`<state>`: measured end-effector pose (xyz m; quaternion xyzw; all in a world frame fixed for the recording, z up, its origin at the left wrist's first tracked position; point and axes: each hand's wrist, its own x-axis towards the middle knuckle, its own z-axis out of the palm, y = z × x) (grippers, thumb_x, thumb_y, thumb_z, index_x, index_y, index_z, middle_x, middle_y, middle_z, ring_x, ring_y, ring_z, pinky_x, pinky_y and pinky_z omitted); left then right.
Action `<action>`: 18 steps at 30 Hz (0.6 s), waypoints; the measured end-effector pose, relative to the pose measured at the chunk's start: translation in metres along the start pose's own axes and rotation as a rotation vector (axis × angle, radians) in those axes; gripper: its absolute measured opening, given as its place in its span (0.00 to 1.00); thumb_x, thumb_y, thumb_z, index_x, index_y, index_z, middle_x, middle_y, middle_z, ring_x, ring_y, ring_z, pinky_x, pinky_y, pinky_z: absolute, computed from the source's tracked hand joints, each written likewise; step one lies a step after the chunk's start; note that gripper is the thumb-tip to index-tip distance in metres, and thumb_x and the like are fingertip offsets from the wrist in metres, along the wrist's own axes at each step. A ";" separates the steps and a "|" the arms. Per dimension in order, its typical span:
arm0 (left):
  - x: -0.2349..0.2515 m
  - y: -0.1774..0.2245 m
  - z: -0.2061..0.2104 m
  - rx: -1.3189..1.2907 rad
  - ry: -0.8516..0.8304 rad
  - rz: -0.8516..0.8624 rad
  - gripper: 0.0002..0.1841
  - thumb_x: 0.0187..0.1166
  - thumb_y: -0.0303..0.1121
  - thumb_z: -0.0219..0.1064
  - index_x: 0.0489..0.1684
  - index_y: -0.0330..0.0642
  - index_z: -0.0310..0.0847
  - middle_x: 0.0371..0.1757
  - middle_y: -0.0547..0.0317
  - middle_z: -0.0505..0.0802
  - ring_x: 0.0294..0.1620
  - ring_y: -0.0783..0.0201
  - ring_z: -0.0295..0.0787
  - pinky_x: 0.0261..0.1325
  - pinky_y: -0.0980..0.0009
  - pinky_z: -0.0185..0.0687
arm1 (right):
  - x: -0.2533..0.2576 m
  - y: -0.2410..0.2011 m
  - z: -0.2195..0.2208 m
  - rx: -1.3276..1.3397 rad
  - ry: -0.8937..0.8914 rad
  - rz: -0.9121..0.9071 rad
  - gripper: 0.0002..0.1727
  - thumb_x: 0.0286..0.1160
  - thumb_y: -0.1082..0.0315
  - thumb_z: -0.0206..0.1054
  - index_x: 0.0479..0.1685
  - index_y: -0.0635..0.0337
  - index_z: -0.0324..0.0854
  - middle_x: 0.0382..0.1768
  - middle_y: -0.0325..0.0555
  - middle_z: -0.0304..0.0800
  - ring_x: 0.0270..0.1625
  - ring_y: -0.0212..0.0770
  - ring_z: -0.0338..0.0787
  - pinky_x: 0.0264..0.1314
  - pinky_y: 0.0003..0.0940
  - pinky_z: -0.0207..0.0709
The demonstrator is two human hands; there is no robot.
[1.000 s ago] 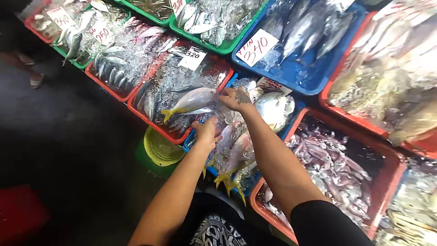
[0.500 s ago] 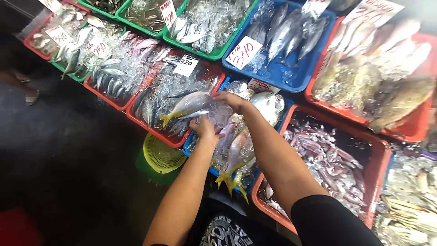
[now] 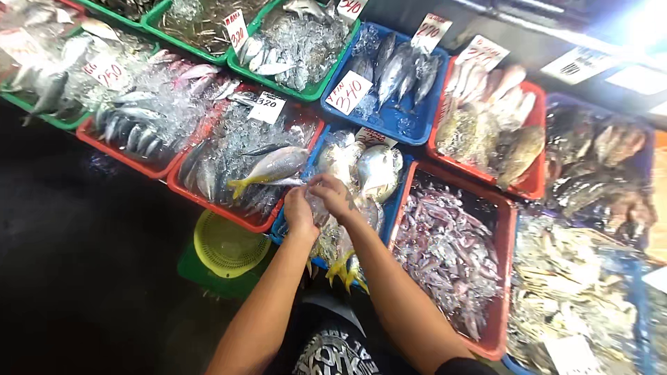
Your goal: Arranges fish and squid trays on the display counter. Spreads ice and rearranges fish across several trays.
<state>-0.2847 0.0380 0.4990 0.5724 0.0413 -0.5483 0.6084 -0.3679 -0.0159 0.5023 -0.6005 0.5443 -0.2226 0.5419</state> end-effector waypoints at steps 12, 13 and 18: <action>-0.010 0.042 -0.214 -0.059 -0.017 0.141 0.18 0.93 0.40 0.49 0.72 0.45 0.75 0.54 0.52 0.91 0.55 0.59 0.89 0.59 0.58 0.87 | -0.078 -0.020 0.190 -0.217 -0.106 -0.204 0.26 0.72 0.50 0.66 0.62 0.59 0.83 0.57 0.53 0.87 0.62 0.49 0.87 0.64 0.53 0.82; 0.004 0.038 -0.229 -0.050 0.014 0.149 0.18 0.93 0.40 0.50 0.72 0.44 0.75 0.56 0.52 0.91 0.57 0.60 0.88 0.61 0.58 0.86 | -0.075 -0.015 0.208 -0.256 -0.136 -0.219 0.28 0.74 0.49 0.65 0.66 0.58 0.82 0.62 0.54 0.86 0.66 0.51 0.85 0.68 0.54 0.81; 0.083 0.005 -0.283 0.010 0.101 0.033 0.27 0.95 0.53 0.42 0.72 0.42 0.76 0.59 0.48 0.91 0.57 0.57 0.90 0.58 0.56 0.88 | -0.074 -0.004 0.231 -0.624 -0.116 -0.343 0.27 0.76 0.50 0.66 0.71 0.52 0.83 0.75 0.51 0.81 0.73 0.54 0.83 0.70 0.54 0.81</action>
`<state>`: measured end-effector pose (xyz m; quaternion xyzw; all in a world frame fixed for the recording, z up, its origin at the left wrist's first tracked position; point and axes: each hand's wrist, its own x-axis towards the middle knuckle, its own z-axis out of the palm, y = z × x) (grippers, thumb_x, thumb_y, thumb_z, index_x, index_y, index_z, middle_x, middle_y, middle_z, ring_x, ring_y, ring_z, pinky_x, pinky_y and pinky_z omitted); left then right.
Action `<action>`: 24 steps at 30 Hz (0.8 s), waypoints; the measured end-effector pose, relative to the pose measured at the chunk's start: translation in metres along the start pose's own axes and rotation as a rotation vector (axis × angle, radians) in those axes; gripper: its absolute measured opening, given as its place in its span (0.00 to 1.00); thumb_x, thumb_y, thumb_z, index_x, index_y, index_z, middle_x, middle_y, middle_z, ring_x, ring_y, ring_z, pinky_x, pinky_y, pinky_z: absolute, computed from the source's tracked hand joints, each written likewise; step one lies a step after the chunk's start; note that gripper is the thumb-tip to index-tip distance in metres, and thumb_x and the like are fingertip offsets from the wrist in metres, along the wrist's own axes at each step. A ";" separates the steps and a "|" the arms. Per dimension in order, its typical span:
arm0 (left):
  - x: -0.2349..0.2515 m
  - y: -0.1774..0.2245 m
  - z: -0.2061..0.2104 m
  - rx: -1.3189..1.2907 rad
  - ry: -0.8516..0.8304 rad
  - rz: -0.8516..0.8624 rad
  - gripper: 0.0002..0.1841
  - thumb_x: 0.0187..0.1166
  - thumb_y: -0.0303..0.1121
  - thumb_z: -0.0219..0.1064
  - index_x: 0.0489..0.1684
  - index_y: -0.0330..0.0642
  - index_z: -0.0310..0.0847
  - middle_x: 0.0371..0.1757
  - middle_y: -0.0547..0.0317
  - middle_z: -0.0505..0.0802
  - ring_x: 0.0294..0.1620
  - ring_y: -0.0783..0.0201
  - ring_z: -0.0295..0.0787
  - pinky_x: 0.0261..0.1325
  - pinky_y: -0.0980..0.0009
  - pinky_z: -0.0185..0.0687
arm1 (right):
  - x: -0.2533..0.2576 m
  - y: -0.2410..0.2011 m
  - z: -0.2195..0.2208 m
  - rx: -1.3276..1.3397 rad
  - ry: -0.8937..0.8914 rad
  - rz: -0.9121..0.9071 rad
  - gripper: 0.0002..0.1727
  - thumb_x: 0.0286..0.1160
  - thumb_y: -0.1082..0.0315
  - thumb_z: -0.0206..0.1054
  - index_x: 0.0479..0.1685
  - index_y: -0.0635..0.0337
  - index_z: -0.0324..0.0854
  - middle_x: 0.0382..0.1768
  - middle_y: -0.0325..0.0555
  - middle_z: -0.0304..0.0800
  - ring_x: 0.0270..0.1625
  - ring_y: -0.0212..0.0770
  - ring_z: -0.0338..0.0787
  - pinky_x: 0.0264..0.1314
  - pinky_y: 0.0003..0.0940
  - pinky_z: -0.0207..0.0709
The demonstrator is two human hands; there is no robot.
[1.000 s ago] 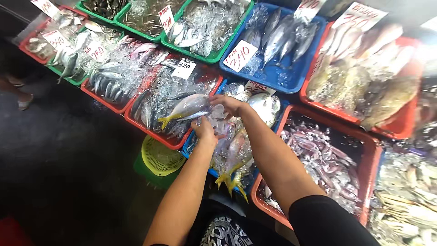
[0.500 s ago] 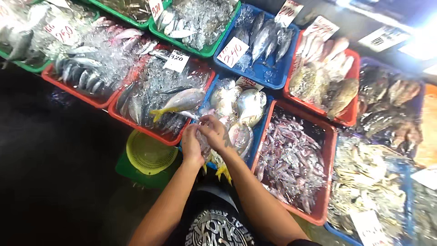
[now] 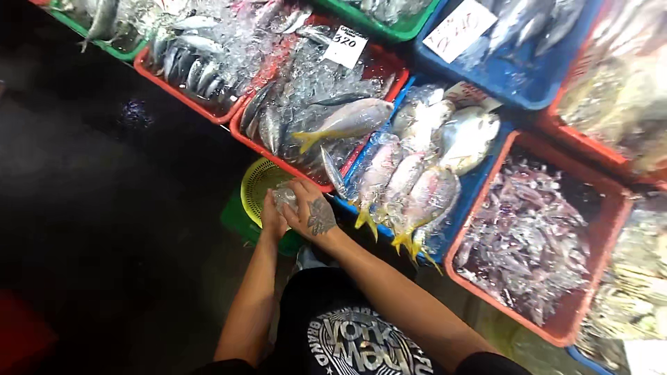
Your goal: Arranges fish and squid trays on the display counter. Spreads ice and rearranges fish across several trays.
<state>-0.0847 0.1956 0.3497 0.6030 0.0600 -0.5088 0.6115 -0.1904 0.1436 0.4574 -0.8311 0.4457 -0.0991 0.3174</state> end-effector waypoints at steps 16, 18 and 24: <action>-0.014 0.068 0.044 0.545 0.031 0.919 0.16 0.86 0.39 0.63 0.59 0.34 0.78 0.52 0.49 0.87 0.49 0.60 0.87 0.53 0.61 0.87 | 0.026 0.110 -0.098 -0.497 0.132 -0.196 0.18 0.73 0.61 0.71 0.62 0.38 0.90 0.55 0.48 0.90 0.63 0.58 0.85 0.59 0.60 0.78; -0.017 0.092 0.085 0.780 -0.151 1.087 0.19 0.83 0.40 0.67 0.60 0.34 0.80 0.54 0.45 0.88 0.54 0.55 0.88 0.58 0.56 0.87 | 0.039 0.116 -0.103 -0.523 0.197 -0.254 0.18 0.72 0.64 0.71 0.61 0.36 0.90 0.55 0.48 0.90 0.63 0.58 0.85 0.59 0.59 0.79; -0.015 0.117 0.223 1.580 -0.447 1.027 0.45 0.62 0.57 0.80 0.82 0.48 0.72 0.75 0.40 0.82 0.76 0.36 0.77 0.68 0.36 0.80 | 0.037 0.127 -0.088 -0.423 0.418 -0.150 0.16 0.68 0.54 0.77 0.49 0.52 0.92 0.61 0.61 0.86 0.65 0.62 0.85 0.63 0.60 0.80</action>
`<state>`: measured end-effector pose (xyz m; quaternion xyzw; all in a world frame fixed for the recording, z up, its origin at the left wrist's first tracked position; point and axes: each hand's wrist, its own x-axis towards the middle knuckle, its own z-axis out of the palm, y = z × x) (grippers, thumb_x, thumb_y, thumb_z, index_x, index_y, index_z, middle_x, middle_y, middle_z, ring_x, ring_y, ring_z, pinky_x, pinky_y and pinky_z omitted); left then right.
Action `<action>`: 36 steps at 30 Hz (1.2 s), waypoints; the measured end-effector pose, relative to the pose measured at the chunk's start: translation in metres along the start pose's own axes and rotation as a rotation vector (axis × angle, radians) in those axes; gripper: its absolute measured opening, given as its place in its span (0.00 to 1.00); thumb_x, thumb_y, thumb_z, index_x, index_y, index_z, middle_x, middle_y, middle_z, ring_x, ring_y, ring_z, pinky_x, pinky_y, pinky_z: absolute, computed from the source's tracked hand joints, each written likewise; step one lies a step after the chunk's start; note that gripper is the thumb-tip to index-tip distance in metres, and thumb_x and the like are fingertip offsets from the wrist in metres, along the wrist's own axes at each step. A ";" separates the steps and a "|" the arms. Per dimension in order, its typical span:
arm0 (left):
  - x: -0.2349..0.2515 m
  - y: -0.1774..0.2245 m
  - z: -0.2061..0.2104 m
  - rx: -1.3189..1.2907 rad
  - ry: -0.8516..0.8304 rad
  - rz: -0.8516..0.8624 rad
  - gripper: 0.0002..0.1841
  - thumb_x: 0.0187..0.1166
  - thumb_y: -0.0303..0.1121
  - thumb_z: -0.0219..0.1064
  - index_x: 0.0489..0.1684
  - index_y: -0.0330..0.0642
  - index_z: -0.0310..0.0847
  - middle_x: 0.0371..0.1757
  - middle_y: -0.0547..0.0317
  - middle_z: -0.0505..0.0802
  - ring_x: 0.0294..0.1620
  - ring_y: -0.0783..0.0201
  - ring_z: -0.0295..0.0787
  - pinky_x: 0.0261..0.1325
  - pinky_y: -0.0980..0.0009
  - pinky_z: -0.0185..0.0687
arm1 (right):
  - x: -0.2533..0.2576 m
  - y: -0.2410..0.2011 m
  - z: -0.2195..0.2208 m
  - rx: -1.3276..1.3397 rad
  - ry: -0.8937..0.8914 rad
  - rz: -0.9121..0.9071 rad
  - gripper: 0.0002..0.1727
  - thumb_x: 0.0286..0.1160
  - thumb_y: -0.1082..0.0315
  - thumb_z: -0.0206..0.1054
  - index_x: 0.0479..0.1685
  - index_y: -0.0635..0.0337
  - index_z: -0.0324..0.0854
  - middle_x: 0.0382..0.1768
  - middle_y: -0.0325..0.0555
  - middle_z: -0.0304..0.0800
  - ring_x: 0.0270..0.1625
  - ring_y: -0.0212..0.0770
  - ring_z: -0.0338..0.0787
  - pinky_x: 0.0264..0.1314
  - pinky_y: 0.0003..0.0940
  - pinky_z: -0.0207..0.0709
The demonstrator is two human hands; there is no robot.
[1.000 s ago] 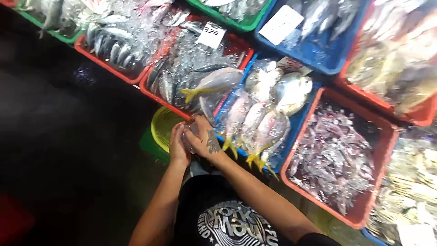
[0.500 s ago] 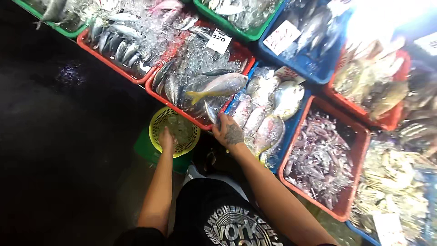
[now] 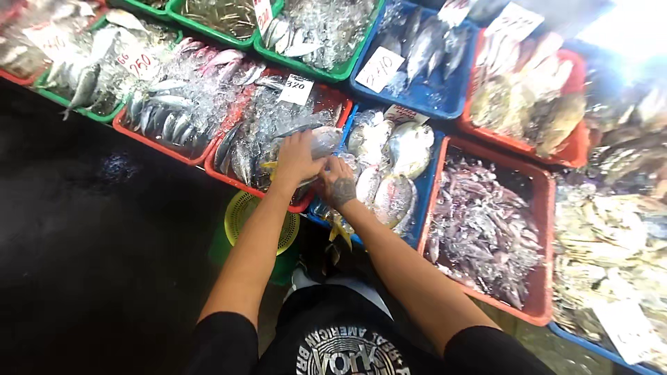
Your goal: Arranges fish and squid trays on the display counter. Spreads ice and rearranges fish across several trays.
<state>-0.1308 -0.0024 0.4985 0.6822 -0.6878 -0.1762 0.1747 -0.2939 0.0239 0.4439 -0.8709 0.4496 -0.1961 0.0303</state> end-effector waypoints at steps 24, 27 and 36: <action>-0.019 0.142 0.121 0.245 0.065 -0.264 0.49 0.66 0.61 0.71 0.89 0.45 0.62 0.63 0.32 0.83 0.63 0.33 0.80 0.60 0.33 0.73 | -0.156 0.124 -0.101 0.304 0.228 0.607 0.23 0.65 0.51 0.74 0.53 0.57 0.89 0.52 0.56 0.84 0.44 0.49 0.86 0.46 0.47 0.83; -0.024 0.142 0.119 0.291 0.029 -0.254 0.49 0.69 0.63 0.68 0.88 0.38 0.61 0.61 0.31 0.84 0.61 0.34 0.82 0.61 0.35 0.74 | -0.155 0.123 -0.098 0.324 0.224 0.601 0.24 0.65 0.52 0.76 0.55 0.58 0.88 0.52 0.57 0.83 0.45 0.51 0.86 0.48 0.50 0.83; -0.075 0.122 0.114 0.269 -0.029 -0.215 0.53 0.69 0.64 0.72 0.89 0.35 0.58 0.69 0.27 0.78 0.65 0.32 0.81 0.60 0.38 0.80 | -0.183 0.094 -0.116 0.341 0.203 0.583 0.21 0.68 0.54 0.74 0.54 0.57 0.86 0.44 0.48 0.88 0.44 0.46 0.87 0.47 0.49 0.82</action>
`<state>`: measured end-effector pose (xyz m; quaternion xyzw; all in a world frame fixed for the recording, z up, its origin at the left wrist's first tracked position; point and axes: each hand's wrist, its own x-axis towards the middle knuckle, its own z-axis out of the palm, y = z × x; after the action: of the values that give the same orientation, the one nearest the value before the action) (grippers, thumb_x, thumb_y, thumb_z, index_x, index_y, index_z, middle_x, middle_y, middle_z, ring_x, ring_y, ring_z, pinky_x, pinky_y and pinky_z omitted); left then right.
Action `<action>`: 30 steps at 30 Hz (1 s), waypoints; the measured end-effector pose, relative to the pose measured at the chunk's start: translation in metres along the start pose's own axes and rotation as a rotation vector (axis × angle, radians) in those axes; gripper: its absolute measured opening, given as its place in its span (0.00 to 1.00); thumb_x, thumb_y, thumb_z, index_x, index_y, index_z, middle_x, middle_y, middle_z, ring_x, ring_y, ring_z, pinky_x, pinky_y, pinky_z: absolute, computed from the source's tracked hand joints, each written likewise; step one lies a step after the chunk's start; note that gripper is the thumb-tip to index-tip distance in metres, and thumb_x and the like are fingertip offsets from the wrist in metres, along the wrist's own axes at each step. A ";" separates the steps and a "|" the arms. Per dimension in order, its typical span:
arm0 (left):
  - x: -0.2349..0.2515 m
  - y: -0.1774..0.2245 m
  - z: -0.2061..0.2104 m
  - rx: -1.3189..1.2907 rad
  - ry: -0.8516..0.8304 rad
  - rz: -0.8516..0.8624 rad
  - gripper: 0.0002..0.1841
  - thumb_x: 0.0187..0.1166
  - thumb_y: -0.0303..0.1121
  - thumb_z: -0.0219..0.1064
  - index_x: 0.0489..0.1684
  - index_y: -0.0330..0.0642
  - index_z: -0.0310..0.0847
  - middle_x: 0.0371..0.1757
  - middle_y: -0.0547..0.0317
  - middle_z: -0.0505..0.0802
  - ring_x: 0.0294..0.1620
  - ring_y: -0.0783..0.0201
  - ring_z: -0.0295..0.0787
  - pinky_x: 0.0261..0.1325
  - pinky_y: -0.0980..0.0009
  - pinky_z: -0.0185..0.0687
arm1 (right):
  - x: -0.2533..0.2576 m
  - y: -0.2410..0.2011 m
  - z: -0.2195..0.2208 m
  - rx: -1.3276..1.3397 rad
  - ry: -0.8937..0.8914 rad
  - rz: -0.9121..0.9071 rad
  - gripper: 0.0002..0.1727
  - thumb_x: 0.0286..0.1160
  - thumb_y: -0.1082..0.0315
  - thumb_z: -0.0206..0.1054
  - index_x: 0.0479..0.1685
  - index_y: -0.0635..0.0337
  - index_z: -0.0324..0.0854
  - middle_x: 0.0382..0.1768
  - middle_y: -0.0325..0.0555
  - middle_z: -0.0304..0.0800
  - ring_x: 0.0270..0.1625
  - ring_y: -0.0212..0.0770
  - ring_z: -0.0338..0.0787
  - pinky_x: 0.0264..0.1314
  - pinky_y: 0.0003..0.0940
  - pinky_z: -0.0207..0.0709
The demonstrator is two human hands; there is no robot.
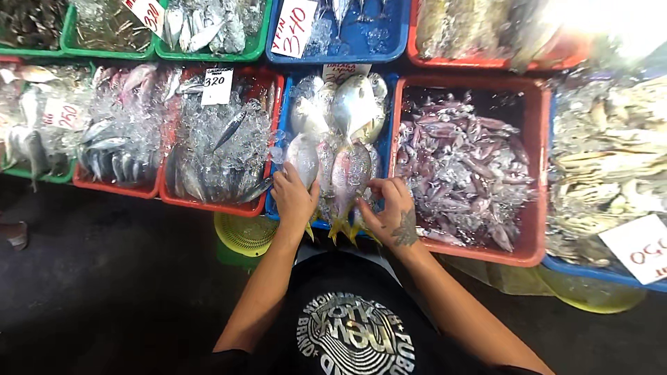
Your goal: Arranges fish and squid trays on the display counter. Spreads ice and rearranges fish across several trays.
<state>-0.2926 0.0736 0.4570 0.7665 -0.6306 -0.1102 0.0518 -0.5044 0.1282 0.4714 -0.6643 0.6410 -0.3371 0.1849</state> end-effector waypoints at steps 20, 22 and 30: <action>-0.063 -0.084 -0.007 -1.486 -0.206 -0.948 0.22 0.92 0.41 0.57 0.72 0.32 0.68 0.59 0.35 0.87 0.53 0.45 0.90 0.51 0.46 0.89 | -0.095 -0.024 0.036 1.228 0.455 1.396 0.22 0.87 0.53 0.57 0.65 0.62 0.74 0.49 0.53 0.86 0.45 0.47 0.89 0.47 0.45 0.85; -0.064 -0.087 -0.007 -1.458 -0.201 -0.924 0.25 0.92 0.44 0.59 0.73 0.31 0.68 0.60 0.34 0.87 0.51 0.46 0.91 0.49 0.48 0.90 | -0.095 -0.020 0.031 1.256 0.526 1.386 0.28 0.86 0.46 0.57 0.71 0.60 0.73 0.56 0.57 0.85 0.52 0.52 0.89 0.53 0.52 0.85; -0.062 -0.085 -0.007 -1.389 -0.249 -0.878 0.19 0.89 0.33 0.62 0.67 0.25 0.70 0.55 0.35 0.86 0.45 0.52 0.90 0.46 0.58 0.90 | -0.092 -0.012 0.018 1.254 0.448 1.438 0.29 0.85 0.48 0.61 0.77 0.58 0.71 0.66 0.59 0.83 0.59 0.55 0.89 0.57 0.53 0.86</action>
<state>-0.2206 0.1507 0.4516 0.7185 -0.0638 -0.5686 0.3955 -0.4789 0.2160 0.4471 0.1830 0.6177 -0.5420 0.5396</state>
